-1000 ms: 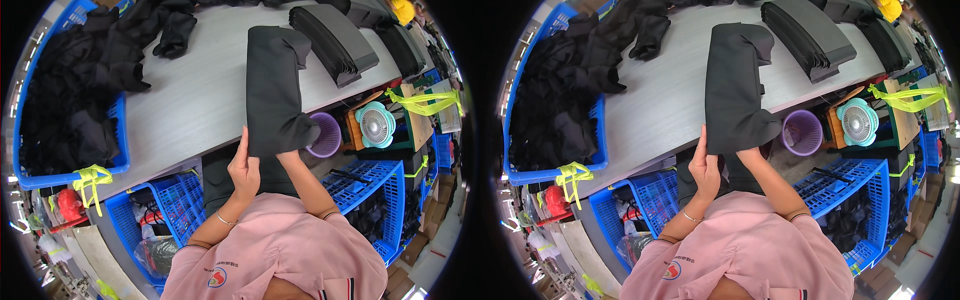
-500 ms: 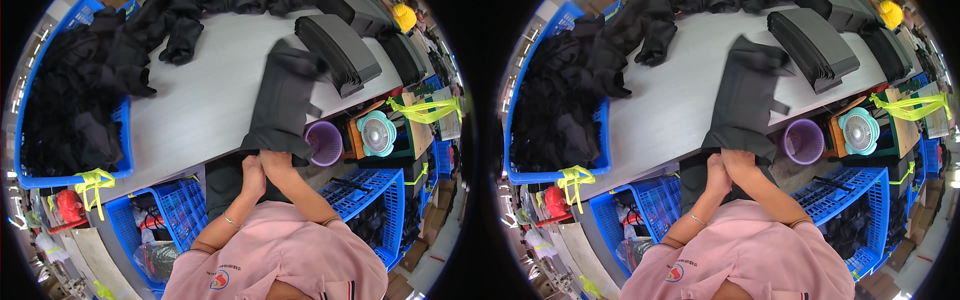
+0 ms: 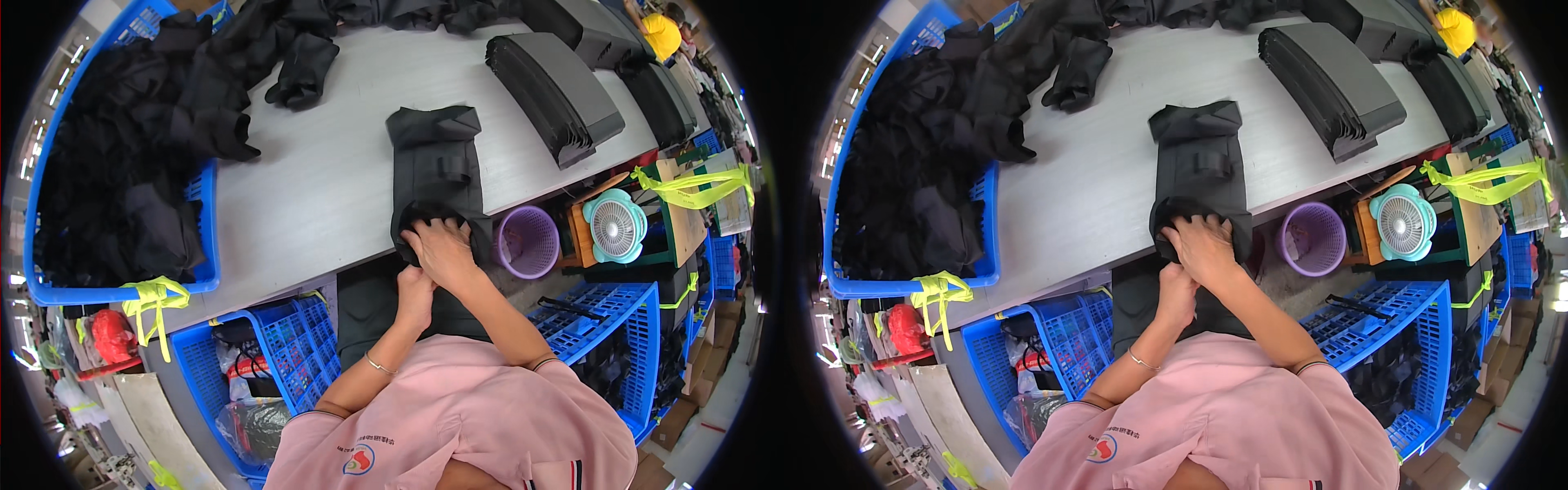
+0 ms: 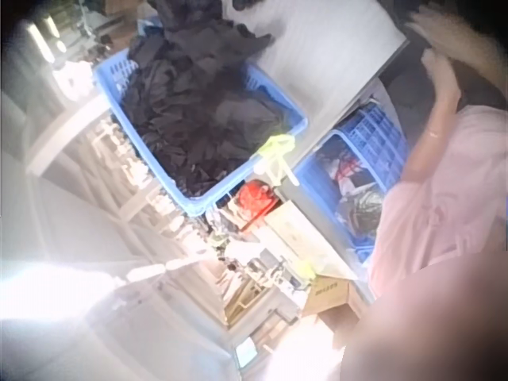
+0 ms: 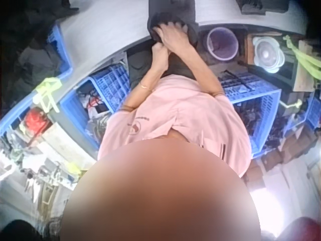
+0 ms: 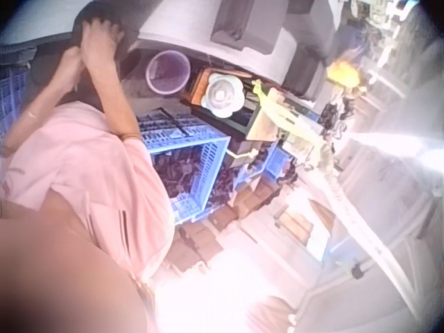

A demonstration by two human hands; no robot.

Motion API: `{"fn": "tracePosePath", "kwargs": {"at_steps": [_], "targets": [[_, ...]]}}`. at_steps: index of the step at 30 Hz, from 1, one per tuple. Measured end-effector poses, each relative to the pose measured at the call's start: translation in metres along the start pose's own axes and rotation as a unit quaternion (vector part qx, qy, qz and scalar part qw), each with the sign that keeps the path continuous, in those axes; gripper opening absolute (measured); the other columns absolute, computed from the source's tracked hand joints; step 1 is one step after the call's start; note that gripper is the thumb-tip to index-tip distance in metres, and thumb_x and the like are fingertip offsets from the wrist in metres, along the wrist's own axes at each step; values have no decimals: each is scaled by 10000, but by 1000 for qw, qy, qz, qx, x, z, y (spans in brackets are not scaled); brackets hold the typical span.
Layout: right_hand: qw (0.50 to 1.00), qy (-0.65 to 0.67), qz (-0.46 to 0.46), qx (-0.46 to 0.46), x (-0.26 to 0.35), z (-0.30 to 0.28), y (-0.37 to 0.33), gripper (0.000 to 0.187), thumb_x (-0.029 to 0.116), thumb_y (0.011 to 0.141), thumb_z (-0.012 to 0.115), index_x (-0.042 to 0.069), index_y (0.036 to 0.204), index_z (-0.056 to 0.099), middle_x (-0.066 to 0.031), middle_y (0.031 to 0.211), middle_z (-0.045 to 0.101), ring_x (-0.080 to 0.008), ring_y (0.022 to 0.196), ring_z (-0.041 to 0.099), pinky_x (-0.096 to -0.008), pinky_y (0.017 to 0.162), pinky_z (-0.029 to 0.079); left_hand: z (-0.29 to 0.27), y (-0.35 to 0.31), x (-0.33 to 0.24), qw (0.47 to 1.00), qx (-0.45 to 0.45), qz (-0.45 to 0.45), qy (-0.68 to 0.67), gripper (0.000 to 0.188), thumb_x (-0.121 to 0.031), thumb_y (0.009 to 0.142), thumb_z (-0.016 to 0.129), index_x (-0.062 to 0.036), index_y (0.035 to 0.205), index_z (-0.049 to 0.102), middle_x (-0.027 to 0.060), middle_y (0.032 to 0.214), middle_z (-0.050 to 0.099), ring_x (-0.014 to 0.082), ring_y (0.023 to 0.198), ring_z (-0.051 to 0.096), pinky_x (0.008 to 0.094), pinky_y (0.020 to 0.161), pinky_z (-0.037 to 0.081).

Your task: The person is sorting and folding black fabric items at a manufacturing facility workspace.

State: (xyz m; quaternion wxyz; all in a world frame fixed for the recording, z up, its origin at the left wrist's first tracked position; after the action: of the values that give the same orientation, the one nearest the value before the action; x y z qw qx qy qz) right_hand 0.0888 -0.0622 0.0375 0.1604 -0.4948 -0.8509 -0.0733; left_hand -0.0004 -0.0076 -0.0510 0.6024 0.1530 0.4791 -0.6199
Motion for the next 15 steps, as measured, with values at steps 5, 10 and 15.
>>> {"fn": "tracePosePath", "kwargs": {"at_steps": [5,10,15], "targets": [[1000,10,-11,-16,-2,6,-14,305,394,959,552,135,1060,678,-154,1010,654,-374,970,602,-540,814,437,11,-18,-69,953,-168,249,42,313,5,911,669,6,1196,539,46,996,607,79,808,595,226,695,519],[1000,18,-17,-3,-11,8,-20,257,343,929,582,136,1054,670,-140,1045,664,-376,969,621,-539,811,451,9,-44,-97,944,-37,254,209,19,31,895,662,21,907,651,21,908,612,41,721,574,200,626,494],[996,86,-37,0,-15,9,-38,216,295,915,596,124,1025,670,-129,1024,651,-373,1007,601,-542,846,423,31,22,-163,797,65,404,445,216,27,914,609,10,1125,650,120,1135,674,236,953,678,315,810,527]]}}
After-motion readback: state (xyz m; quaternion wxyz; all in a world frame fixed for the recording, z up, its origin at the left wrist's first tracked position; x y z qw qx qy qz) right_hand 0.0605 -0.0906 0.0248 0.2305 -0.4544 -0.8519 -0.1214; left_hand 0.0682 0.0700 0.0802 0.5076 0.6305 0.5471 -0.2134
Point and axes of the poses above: each hand's wrist, its own y-axis towards the middle knuckle, its own z-axis out of the palm, x = y × z, the point moved 2 cm from there along y, towards the middle knuckle
